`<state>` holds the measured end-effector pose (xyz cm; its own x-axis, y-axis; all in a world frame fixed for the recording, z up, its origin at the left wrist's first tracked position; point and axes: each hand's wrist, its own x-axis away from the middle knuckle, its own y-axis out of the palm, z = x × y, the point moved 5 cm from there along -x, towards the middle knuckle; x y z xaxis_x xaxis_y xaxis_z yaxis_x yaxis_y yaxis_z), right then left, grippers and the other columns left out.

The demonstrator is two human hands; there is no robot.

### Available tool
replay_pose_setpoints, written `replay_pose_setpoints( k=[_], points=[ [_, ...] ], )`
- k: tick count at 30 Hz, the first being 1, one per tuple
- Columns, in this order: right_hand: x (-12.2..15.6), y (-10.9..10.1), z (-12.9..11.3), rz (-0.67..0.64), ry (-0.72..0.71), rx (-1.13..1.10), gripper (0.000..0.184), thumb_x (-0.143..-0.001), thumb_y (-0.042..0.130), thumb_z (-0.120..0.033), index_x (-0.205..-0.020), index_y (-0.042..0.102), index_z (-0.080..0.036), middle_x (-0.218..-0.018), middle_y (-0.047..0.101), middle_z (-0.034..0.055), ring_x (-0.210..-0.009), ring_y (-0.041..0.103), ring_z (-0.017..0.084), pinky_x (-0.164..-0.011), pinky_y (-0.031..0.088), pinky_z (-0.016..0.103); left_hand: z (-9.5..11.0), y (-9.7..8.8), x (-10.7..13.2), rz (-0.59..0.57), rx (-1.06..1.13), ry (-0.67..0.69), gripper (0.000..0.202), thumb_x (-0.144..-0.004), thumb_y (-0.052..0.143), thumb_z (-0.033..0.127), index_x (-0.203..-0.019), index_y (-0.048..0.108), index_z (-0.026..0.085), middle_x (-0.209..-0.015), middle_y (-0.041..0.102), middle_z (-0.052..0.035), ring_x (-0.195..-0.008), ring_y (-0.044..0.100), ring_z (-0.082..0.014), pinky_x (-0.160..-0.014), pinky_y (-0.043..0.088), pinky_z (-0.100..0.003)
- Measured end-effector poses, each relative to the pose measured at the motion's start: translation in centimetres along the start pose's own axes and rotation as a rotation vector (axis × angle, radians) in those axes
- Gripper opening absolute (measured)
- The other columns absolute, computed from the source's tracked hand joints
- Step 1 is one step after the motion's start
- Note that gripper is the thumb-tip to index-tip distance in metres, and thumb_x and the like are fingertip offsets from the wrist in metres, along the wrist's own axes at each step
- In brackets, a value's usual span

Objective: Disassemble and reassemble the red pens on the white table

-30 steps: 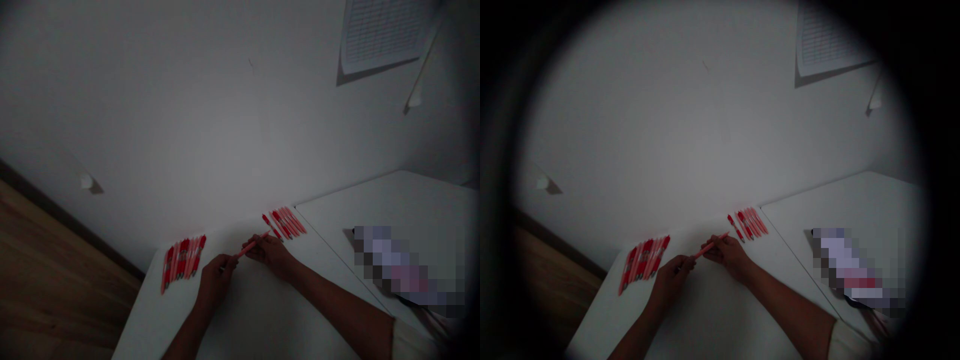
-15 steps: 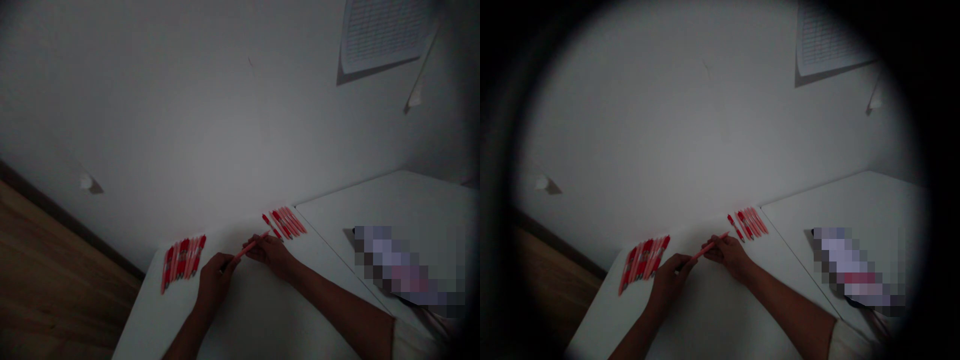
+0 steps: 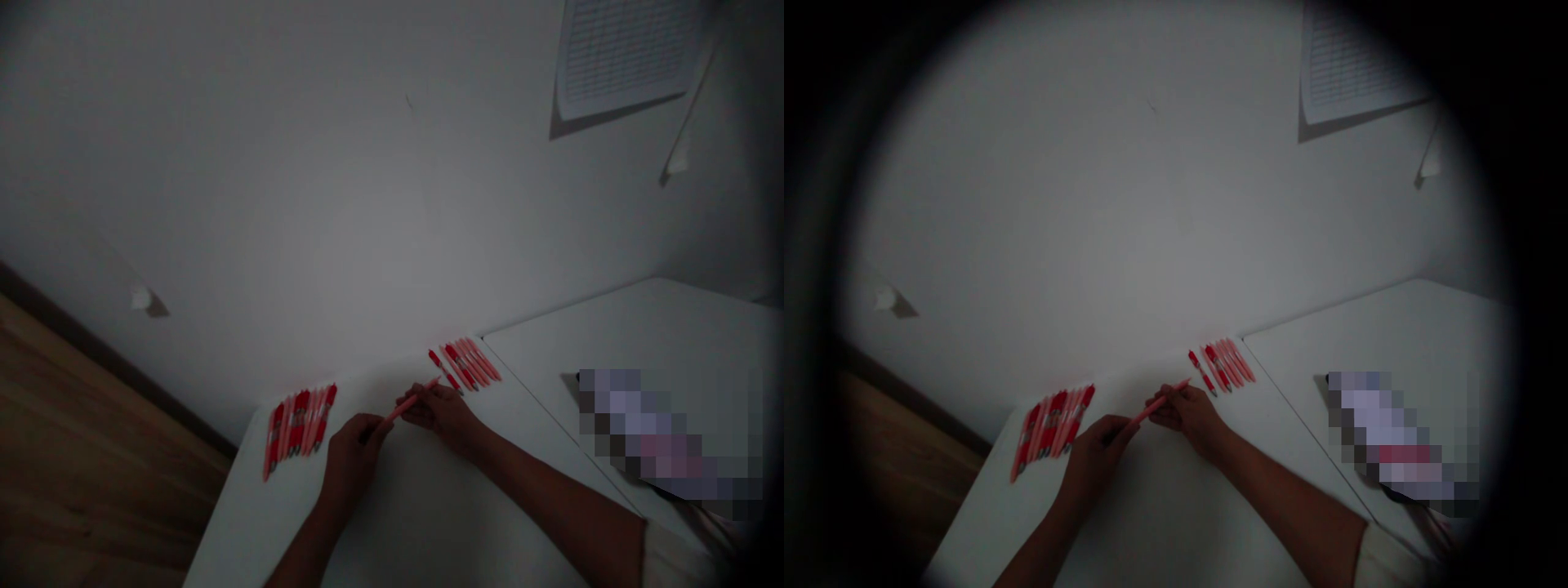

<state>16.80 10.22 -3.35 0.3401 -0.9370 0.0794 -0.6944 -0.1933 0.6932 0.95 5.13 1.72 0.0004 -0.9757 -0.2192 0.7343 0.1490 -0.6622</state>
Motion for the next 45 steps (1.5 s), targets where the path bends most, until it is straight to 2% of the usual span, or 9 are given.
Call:
replay_pose_setpoints(
  k=[7, 14, 23, 28, 32, 35, 37, 40, 45],
  points=[
    [0.1, 0.0, -0.2, 0.011, 0.000, 0.032, 0.034, -0.072, 0.074, -0.043, -0.080, 0.065, -0.011, -0.084, 0.072, 0.0106, -0.083, 0.070, 0.022, -0.083, 0.056, 0.037, 0.7, -0.2, 0.2, 0.046, -0.013, 0.048, 0.026, -0.079, 0.059, 0.046, -0.084, 0.068, 0.022, -0.079, 0.070, -0.0036, -0.070, 0.062, -0.0199, -0.067, 0.048, -0.031],
    [0.1, 0.2, -0.2, -0.033, -0.018, 0.021, 0.036, -0.073, 0.073, -0.044, -0.084, 0.065, -0.011, -0.089, 0.072, 0.0117, -0.085, 0.070, 0.021, -0.085, 0.055, 0.037, 0.6, -0.1, 0.2, -0.009, -0.069, 0.057, 0.031, -0.085, 0.051, 0.045, -0.079, 0.068, 0.021, -0.069, 0.069, -0.0029, -0.065, 0.063, -0.0190, -0.062, 0.046, -0.029],
    [0.3, 0.4, -0.3, -0.062, -0.027, 0.002, 0.035, -0.072, 0.074, -0.044, -0.084, 0.066, -0.012, -0.090, 0.072, 0.0101, -0.087, 0.069, 0.021, -0.088, 0.053, 0.037, 0.9, -0.3, 0.6, 0.072, -0.086, 0.070, 0.029, -0.086, 0.050, 0.044, -0.084, 0.068, 0.021, -0.076, 0.071, -0.0029, -0.069, 0.064, -0.0195, -0.065, 0.047, -0.029],
    [0.9, 1.3, -0.2, -0.158, -0.039, 0.173, 0.036, -0.071, 0.075, -0.040, -0.094, 0.067, -0.013, -0.100, 0.070, 0.0109, -0.091, 0.067, 0.020, -0.086, 0.051, 0.035, 1.1, 0.1, 0.8, 0.020, 0.007, 0.021, 0.028, -0.083, 0.054, 0.046, -0.083, 0.069, 0.022, -0.077, 0.071, -0.0024, -0.072, 0.064, -0.0198, -0.067, 0.047, -0.029],
    [0.9, 1.2, -0.8, -0.115, -0.107, 0.359, 0.034, -0.076, 0.068, -0.047, -0.088, 0.067, -0.015, -0.085, 0.072, 0.0070, -0.076, 0.066, 0.015, -0.070, 0.049, 0.026, 0.9, 0.0, 0.6, 0.037, 0.046, 0.005, 0.033, -0.084, 0.050, 0.049, -0.079, 0.066, 0.021, -0.074, 0.069, -0.0026, -0.067, 0.061, -0.0185, -0.064, 0.046, -0.029],
    [1.1, 1.6, -0.3, -0.198, -0.081, 0.484, 0.035, -0.077, 0.065, -0.049, -0.083, 0.066, -0.015, -0.068, 0.067, 0.0018, -0.053, 0.057, 0.009, -0.050, 0.041, 0.020, 0.3, -0.4, 0.3, 0.119, 0.204, -0.048, 0.036, -0.086, 0.047, 0.050, -0.096, 0.061, 0.019, -0.082, 0.068, -0.0039, -0.059, 0.057, -0.0153, -0.058, 0.046, -0.028],
    [1.5, 2.0, 0.7, -0.298, -0.003, 0.552, 0.035, -0.077, 0.065, -0.050, -0.079, 0.064, -0.015, -0.060, 0.064, -0.0008, -0.044, 0.050, 0.007, -0.043, 0.034, 0.019, 0.0, -0.2, 0.1, 0.113, 0.364, -0.081, 0.043, -0.084, 0.051, 0.050, -0.114, 0.052, 0.019, -0.087, 0.068, -0.0055, -0.055, 0.054, -0.0130, -0.052, 0.043, -0.026],
    [2.1, 2.5, 1.8, -0.392, 0.062, 0.597, 0.034, -0.078, 0.065, -0.049, -0.072, 0.062, -0.015, -0.055, 0.060, -0.0024, -0.042, 0.047, 0.006, -0.043, 0.033, 0.018, 0.2, 0.5, 0.0, 0.039, 0.534, -0.105, 0.061, -0.078, 0.061, 0.045, -0.129, 0.040, 0.019, -0.086, 0.068, -0.0056, -0.056, 0.055, -0.0125, -0.052, 0.042, -0.025],
    [2.6, 2.9, 1.6, -0.424, 0.068, 0.639, 0.034, -0.078, 0.064, -0.050, -0.074, 0.065, -0.016, -0.058, 0.062, -0.0016, -0.044, 0.049, 0.007, -0.045, 0.036, 0.019, 0.6, 1.0, 0.3, 0.011, 0.589, -0.117, 0.062, -0.077, 0.064, 0.042, -0.130, 0.042, 0.019, -0.070, 0.063, 0.0009, -0.055, 0.054, -0.0123, -0.053, 0.042, -0.024]
  ],
)
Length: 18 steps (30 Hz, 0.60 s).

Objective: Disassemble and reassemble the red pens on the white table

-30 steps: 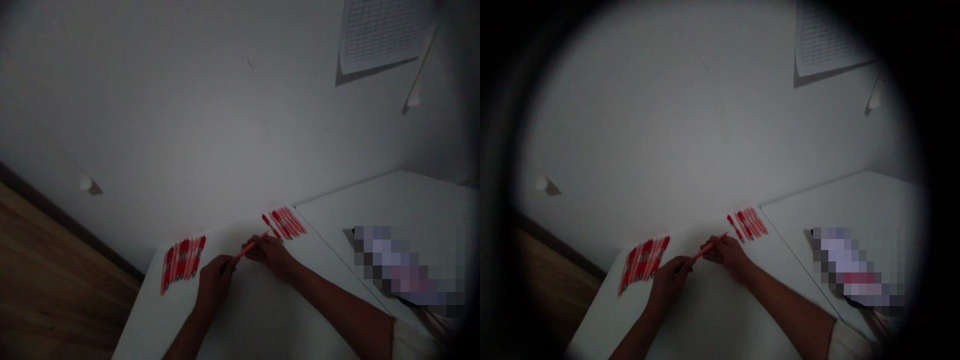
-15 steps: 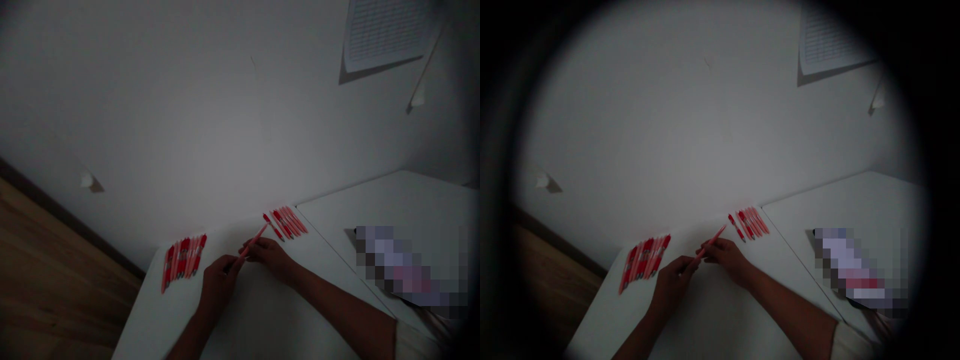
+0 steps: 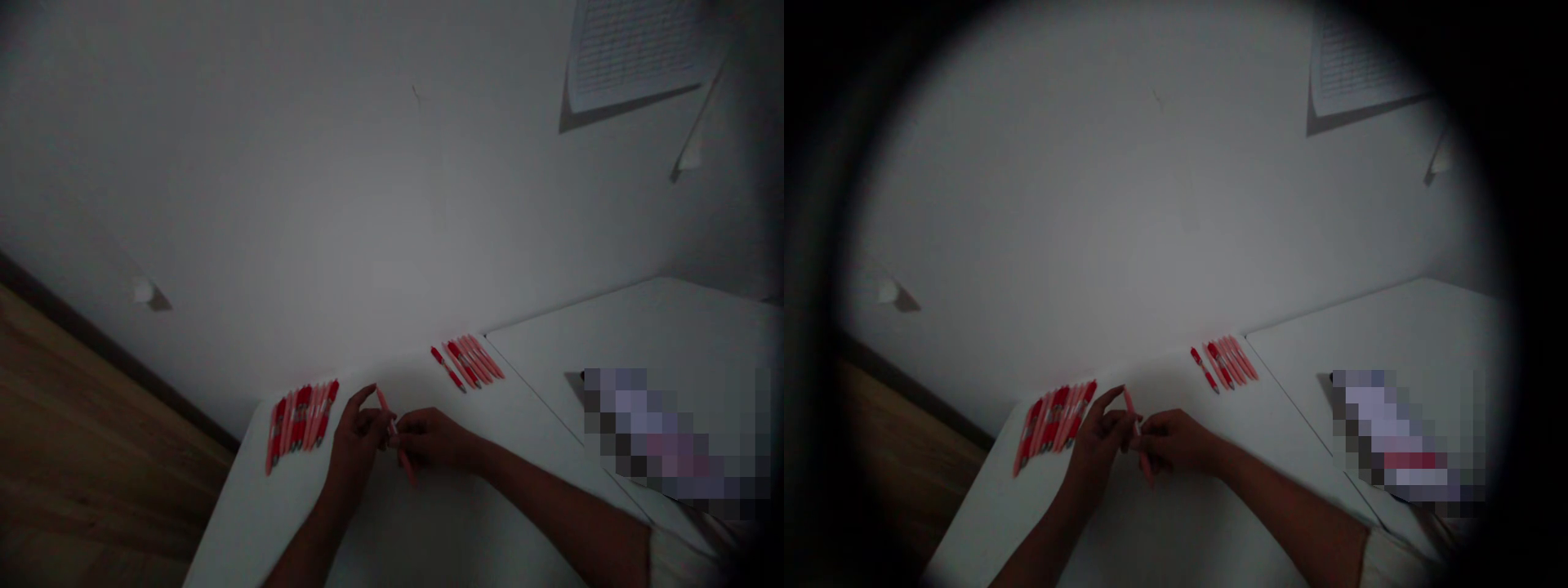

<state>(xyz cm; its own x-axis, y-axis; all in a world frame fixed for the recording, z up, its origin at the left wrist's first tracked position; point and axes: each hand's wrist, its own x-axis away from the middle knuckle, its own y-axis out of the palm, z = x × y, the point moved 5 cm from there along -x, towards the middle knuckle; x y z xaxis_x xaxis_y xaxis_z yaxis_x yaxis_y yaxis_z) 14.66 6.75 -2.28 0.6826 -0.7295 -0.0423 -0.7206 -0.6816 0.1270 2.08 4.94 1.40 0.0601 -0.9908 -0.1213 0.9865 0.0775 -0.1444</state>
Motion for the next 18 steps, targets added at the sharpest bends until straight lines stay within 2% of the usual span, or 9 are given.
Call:
replay_pose_setpoints(
  k=[6, 10, 18],
  points=[
    [0.23, 0.30, -0.08, -0.107, 0.062, 0.046, 0.039, -0.077, 0.064, -0.053, -0.070, 0.067, -0.014, -0.059, 0.064, 0.0005, -0.044, 0.050, 0.008, -0.046, 0.039, 0.020, -0.31, -0.61, -0.36, 0.035, 0.075, -0.014, 0.060, -0.075, 0.066, 0.042, -0.126, 0.043, 0.020, -0.073, 0.064, 0.0006, -0.054, 0.052, -0.0109, -0.055, 0.043, -0.025],
    [0.23, 0.11, 0.14, -0.074, 0.089, 0.057, 0.037, -0.076, 0.065, -0.051, -0.070, 0.068, -0.014, -0.055, 0.061, -0.0008, -0.042, 0.047, 0.006, -0.043, 0.034, 0.019, -0.46, -0.80, -0.52, 0.070, 0.155, -0.024, 0.058, -0.072, 0.070, 0.039, -0.120, 0.044, 0.021, -0.067, 0.062, 0.0029, -0.051, 0.050, -0.0096, -0.053, 0.041, -0.023],
    [0.27, 0.05, 0.41, -0.073, 0.090, 0.022, 0.035, -0.076, 0.066, -0.049, -0.071, 0.068, -0.014, -0.057, 0.062, -0.0009, -0.043, 0.048, 0.006, -0.044, 0.034, 0.018, -0.54, -0.63, -0.39, 0.023, 0.190, -0.006, 0.050, -0.077, 0.068, 0.033, -0.119, 0.043, 0.023, -0.069, 0.061, 0.0029, -0.054, 0.050, -0.0088, -0.054, 0.041, -0.021]
  ],
)
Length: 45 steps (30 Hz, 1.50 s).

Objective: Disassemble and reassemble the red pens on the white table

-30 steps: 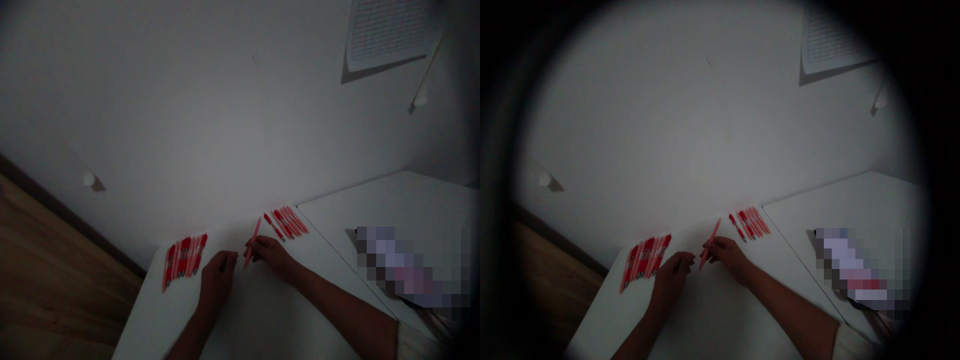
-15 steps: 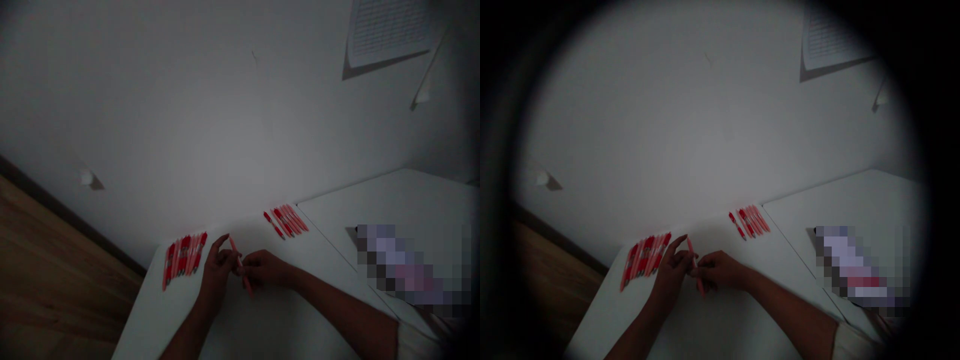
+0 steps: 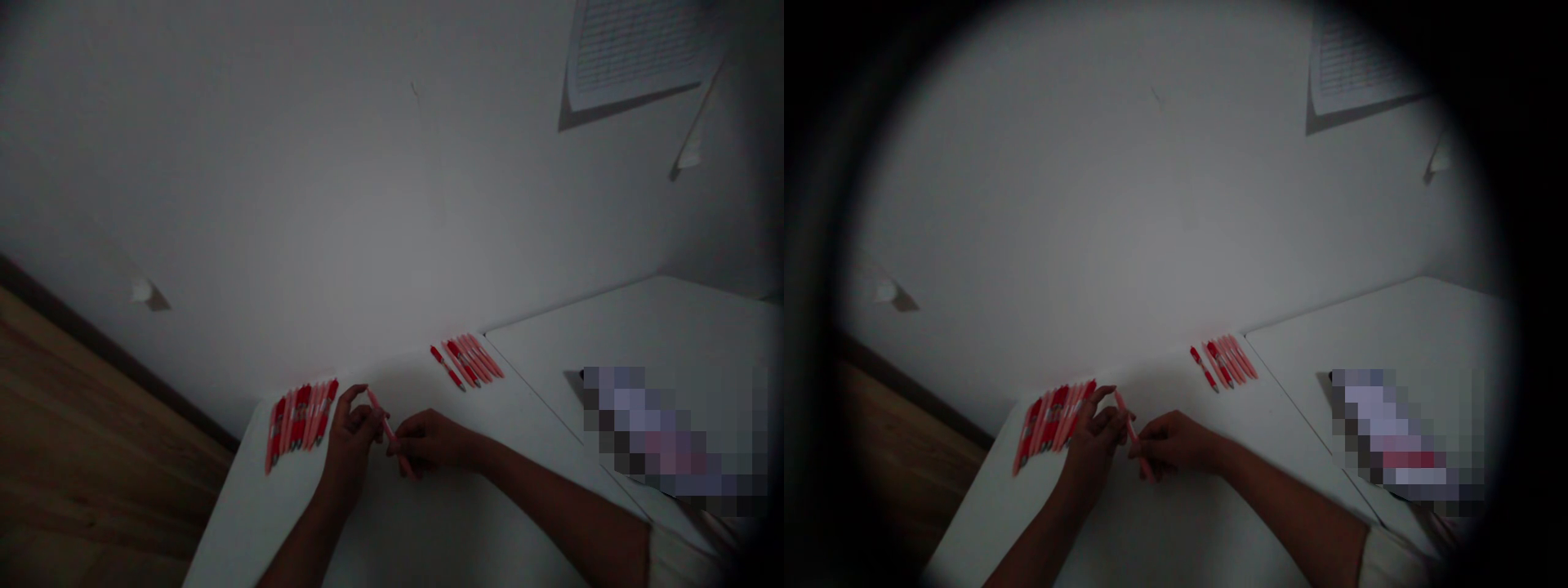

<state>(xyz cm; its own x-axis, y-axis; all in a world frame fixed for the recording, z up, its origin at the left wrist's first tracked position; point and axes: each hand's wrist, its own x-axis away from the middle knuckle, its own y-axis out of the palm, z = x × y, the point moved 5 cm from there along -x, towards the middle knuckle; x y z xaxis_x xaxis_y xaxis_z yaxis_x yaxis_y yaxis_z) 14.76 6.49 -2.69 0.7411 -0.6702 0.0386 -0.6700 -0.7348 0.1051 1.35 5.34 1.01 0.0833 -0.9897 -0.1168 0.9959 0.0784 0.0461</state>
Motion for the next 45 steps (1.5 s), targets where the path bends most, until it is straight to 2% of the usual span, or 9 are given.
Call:
replay_pose_setpoints(
  k=[10, 18, 27, 36, 45],
  points=[
    [-0.05, 0.04, -0.06, 0.018, 0.011, -0.020, 0.033, -0.075, 0.068, -0.046, -0.076, 0.068, -0.013, -0.060, 0.063, -0.0003, -0.045, 0.049, 0.006, -0.048, 0.037, 0.019, 0.48, 0.10, 0.13, 0.013, -0.046, 0.029, 0.055, -0.076, 0.068, 0.032, -0.124, 0.042, 0.022, -0.069, 0.062, 0.0024, -0.054, 0.050, -0.0096, -0.054, 0.042, -0.023],
    [-0.13, 0.01, 0.15, 0.004, 0.024, -0.028, 0.034, -0.075, 0.067, -0.046, -0.082, 0.068, -0.013, -0.062, 0.063, -0.0002, -0.048, 0.051, 0.007, -0.050, 0.039, 0.020, -0.33, -0.26, -0.24, 0.003, -0.018, 0.030, 0.039, -0.077, 0.068, 0.032, -0.110, 0.049, 0.023, -0.067, 0.060, 0.0038, -0.055, 0.050, -0.0091, -0.055, 0.040, -0.021],
    [-0.07, 0.06, -0.48, 0.036, 0.021, -0.024, 0.031, -0.075, 0.067, -0.044, -0.074, 0.066, -0.013, -0.058, 0.061, -0.0008, -0.045, 0.048, 0.006, -0.046, 0.036, 0.018, -0.02, 0.00, -0.10, 0.028, -0.009, 0.006, 0.050, -0.075, 0.070, 0.034, -0.118, 0.047, 0.022, -0.070, 0.062, 0.0025, -0.055, 0.050, -0.0088, -0.055, 0.041, -0.021],
    [-0.12, -0.07, -0.05, 0.022, 0.023, -0.020, 0.031, -0.075, 0.068, -0.044, -0.073, 0.065, -0.013, -0.060, 0.063, -0.0002, -0.045, 0.049, 0.006, -0.046, 0.036, 0.019, -0.18, -0.21, -0.14, 0.028, 0.010, -0.002, 0.044, -0.073, 0.071, 0.034, -0.109, 0.050, 0.021, -0.070, 0.064, 0.0014, -0.054, 0.051, -0.0089, -0.054, 0.041, -0.022],
    [-0.29, -0.21, 0.00, 0.045, 0.017, -0.017, 0.033, -0.076, 0.068, -0.046, -0.071, 0.061, -0.014, -0.060, 0.063, -0.0007, -0.044, 0.048, 0.006, -0.045, 0.036, 0.018, -0.17, -0.14, -0.16, 0.031, 0.052, -0.033, 0.057, -0.073, 0.072, 0.033, -0.122, 0.044, 0.022, -0.075, 0.067, -0.0010, -0.054, 0.052, -0.0091, -0.055, 0.042, -0.023]
  ],
)
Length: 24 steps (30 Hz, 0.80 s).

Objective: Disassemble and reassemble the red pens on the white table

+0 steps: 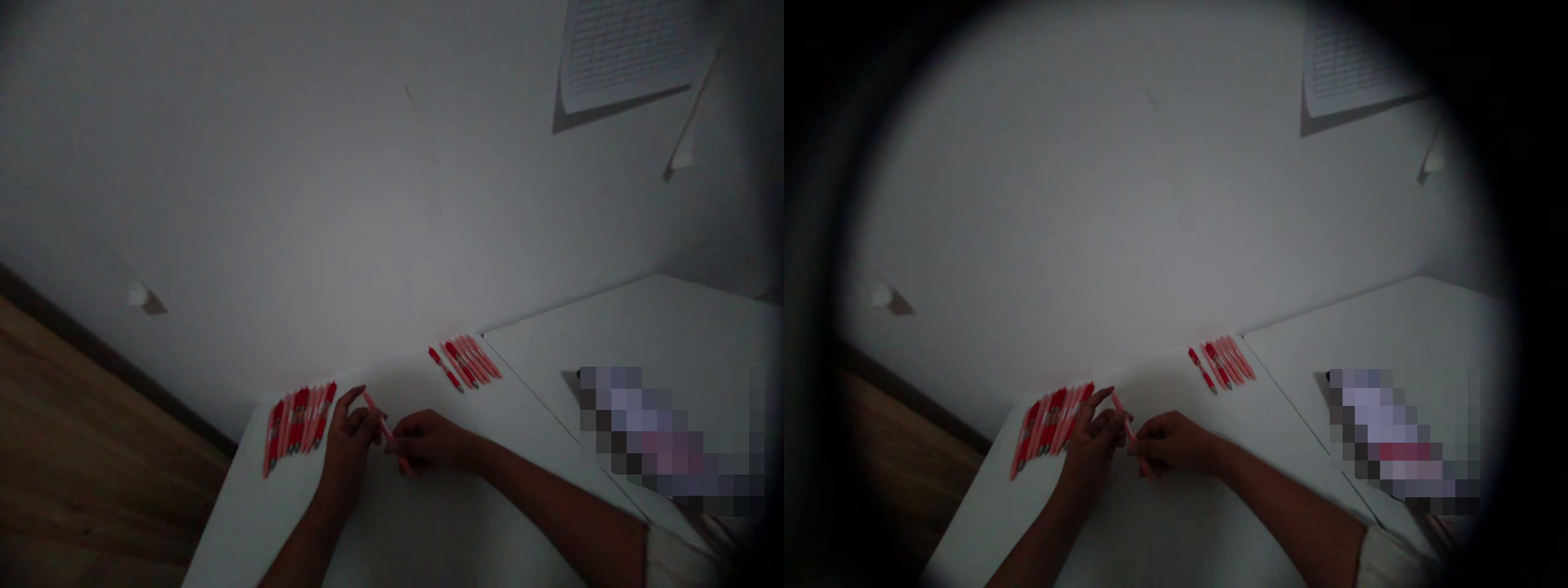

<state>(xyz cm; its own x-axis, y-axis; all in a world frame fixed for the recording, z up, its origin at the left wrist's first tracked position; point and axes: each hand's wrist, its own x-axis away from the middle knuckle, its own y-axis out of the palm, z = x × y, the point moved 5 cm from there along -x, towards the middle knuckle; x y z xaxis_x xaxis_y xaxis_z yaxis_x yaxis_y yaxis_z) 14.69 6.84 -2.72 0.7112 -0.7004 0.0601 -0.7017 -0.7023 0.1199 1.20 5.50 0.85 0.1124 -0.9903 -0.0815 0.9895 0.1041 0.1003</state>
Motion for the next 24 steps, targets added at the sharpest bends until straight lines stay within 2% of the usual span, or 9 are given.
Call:
replay_pose_setpoints(
  k=[6, 13, 20, 24],
  points=[
    [0.05, 0.00, 0.10, -0.022, -0.017, -0.018, 0.033, -0.076, 0.068, -0.046, -0.074, 0.061, -0.014, -0.061, 0.063, -0.0004, -0.044, 0.048, 0.006, -0.045, 0.036, 0.018, -0.37, -0.29, -0.07, -0.003, -0.004, 0.014, 0.044, -0.073, 0.072, 0.033, -0.110, 0.051, 0.021, -0.073, 0.066, -0.0002, -0.054, 0.052, -0.0088, -0.054, 0.042, -0.022],
    [-0.10, -0.14, 0.45, -0.004, 0.002, -0.035, 0.034, -0.075, 0.069, -0.047, -0.078, 0.062, -0.014, -0.061, 0.064, 0.0001, -0.046, 0.050, 0.007, -0.046, 0.038, 0.019, -0.15, -0.05, -0.03, -0.014, -0.010, 0.023, 0.050, -0.076, 0.070, 0.033, -0.118, 0.046, 0.023, -0.070, 0.064, 0.0017, -0.056, 0.053, -0.0096, -0.056, 0.042, -0.022],
    [0.15, -0.01, 0.11, -0.003, 0.024, -0.009, 0.033, -0.075, 0.068, -0.046, -0.077, 0.062, -0.014, -0.062, 0.064, 0.0000, -0.046, 0.050, 0.007, -0.046, 0.037, 0.019, 0.09, -0.24, -0.09, 0.004, -0.056, 0.028, 0.041, -0.074, 0.071, 0.035, -0.106, 0.050, 0.022, -0.067, 0.064, 0.0025, -0.052, 0.051, -0.0092, -0.053, 0.041, -0.021],
    [-0.03, -0.21, 0.18, 0.027, -0.040, -0.004, 0.031, -0.076, 0.068, -0.044, -0.077, 0.062, -0.014, -0.061, 0.062, -0.0009, -0.047, 0.049, 0.006, -0.047, 0.035, 0.019, 0.10, -0.27, -0.05, 0.023, -0.077, 0.027, 0.048, -0.074, 0.070, 0.036, -0.115, 0.048, 0.022, -0.065, 0.063, 0.0027, -0.053, 0.052, -0.0096, -0.054, 0.042, -0.022]
  ],
)
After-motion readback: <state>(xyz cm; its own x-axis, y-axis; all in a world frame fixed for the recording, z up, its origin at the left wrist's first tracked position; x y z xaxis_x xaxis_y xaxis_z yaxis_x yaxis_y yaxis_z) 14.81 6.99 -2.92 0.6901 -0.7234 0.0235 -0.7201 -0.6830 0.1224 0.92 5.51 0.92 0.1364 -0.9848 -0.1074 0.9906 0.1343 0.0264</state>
